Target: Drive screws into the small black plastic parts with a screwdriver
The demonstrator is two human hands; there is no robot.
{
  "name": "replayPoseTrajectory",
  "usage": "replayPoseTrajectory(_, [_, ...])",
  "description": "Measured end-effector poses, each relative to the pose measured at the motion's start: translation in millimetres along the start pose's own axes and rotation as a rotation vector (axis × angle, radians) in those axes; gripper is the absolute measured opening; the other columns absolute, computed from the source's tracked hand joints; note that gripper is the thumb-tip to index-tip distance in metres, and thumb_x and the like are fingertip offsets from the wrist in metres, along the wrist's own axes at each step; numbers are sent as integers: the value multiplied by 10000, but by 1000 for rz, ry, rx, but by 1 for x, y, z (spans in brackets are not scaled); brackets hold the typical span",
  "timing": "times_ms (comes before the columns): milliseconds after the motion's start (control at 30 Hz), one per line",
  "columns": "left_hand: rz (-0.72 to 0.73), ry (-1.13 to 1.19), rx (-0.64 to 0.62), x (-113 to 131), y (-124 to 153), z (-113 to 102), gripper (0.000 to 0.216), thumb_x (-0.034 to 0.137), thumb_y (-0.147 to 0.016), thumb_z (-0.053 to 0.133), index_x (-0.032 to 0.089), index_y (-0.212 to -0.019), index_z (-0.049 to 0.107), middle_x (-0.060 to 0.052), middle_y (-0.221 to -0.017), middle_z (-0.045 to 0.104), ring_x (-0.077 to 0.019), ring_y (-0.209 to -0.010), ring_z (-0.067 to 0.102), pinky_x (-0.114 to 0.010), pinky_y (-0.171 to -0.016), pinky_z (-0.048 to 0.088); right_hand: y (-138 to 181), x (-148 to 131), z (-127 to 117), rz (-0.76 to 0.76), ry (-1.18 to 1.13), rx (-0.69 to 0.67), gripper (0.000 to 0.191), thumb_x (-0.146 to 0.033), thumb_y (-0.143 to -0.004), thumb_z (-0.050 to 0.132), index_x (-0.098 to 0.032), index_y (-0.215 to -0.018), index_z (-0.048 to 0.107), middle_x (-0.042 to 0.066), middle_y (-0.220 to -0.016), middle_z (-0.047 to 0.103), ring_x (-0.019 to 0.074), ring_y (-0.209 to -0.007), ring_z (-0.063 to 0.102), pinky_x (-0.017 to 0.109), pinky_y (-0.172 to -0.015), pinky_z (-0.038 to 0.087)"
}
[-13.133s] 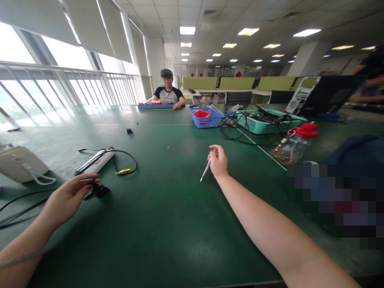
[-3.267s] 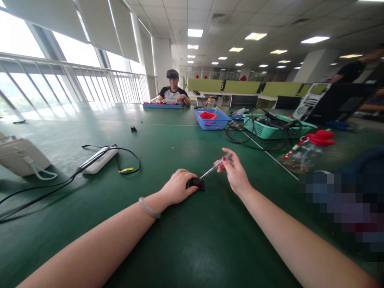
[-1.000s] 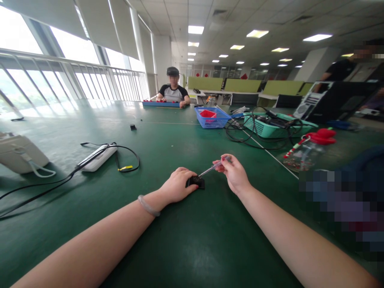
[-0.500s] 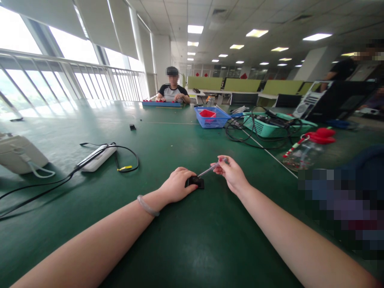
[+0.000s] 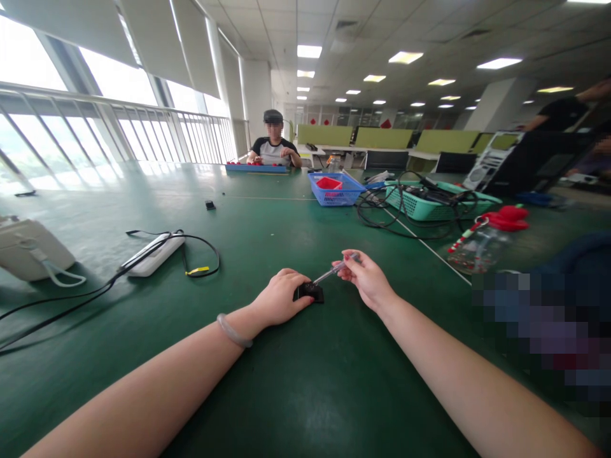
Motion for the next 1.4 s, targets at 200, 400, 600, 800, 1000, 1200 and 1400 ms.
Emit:
replayPoseTrajectory(200, [6, -1, -1, 0, 0, 0, 352, 411, -824, 606, 223, -1118, 645, -56, -1107, 681, -279, -1124, 533, -429, -1007, 424, 2, -7, 2, -50, -18, 19, 409, -479, -640, 801, -203, -865, 600, 32, -775, 735, 116, -577, 608, 258, -594, 487])
replayPoseTrajectory(400, [8, -6, -4, 0, 0, 0, 349, 413, -827, 603, 221, -1116, 642, -50, -1109, 682, -275, -1118, 531, -429, -1002, 425, 3, -13, 4, -92, -56, -15, 399, -447, -618, 828, -203, -856, 620, 29, -762, 733, 139, -643, 647, 271, -652, 497])
replayPoseTrajectory(600, [17, -6, -2, 1, 0, 0, 341, 406, -819, 616, 235, -1113, 641, -40, -1118, 680, -271, -1125, 530, -427, -1009, 421, 3, -9, 5, -66, -130, -37, 382, -409, -647, 815, -229, -925, 626, 27, -804, 741, 179, -773, 686, 323, -755, 518])
replayPoseTrajectory(800, [16, -9, 1, 1, 0, 0, 347, 411, -822, 612, 231, -1117, 639, -47, -1121, 678, -272, -1131, 531, -428, -1009, 422, 5, -12, 4, -76, -161, -25, 307, -359, -688, 782, -232, -910, 613, 23, -803, 737, 192, -771, 692, 359, -751, 538])
replayPoseTrajectory(1000, [20, -5, 0, 1, 1, 1, 346, 417, -826, 607, 232, -1116, 638, -44, -1127, 676, -277, -1136, 526, -433, -1010, 421, 4, -14, 0, -102, -167, -10, 313, -382, -671, 794, -228, -865, 602, 23, -785, 734, 198, -767, 694, 353, -734, 541])
replayPoseTrajectory(1200, [17, -4, 0, 1, 0, 1, 346, 406, -821, 611, 230, -1117, 639, -44, -1120, 679, -276, -1130, 526, -435, -1010, 420, 4, -11, 4, -73, -149, -18, 376, -429, -637, 823, -216, -833, 584, 16, -754, 729, 172, -712, 689, 309, -701, 536])
replayPoseTrajectory(1400, [26, -4, -3, 1, 0, 1, 340, 404, -822, 611, 231, -1114, 640, -42, -1118, 680, -269, -1118, 535, -435, -1012, 419, 3, -14, 0, -98, -163, 12, 379, -437, -636, 825, -219, -826, 581, 13, -739, 727, 168, -711, 686, 296, -685, 534])
Point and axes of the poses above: each hand's wrist, its own y-axis away from the middle knuckle, its own z-axis out of the palm, x = y × z, the point moved 9 cm from there along -y, towards the middle knuckle
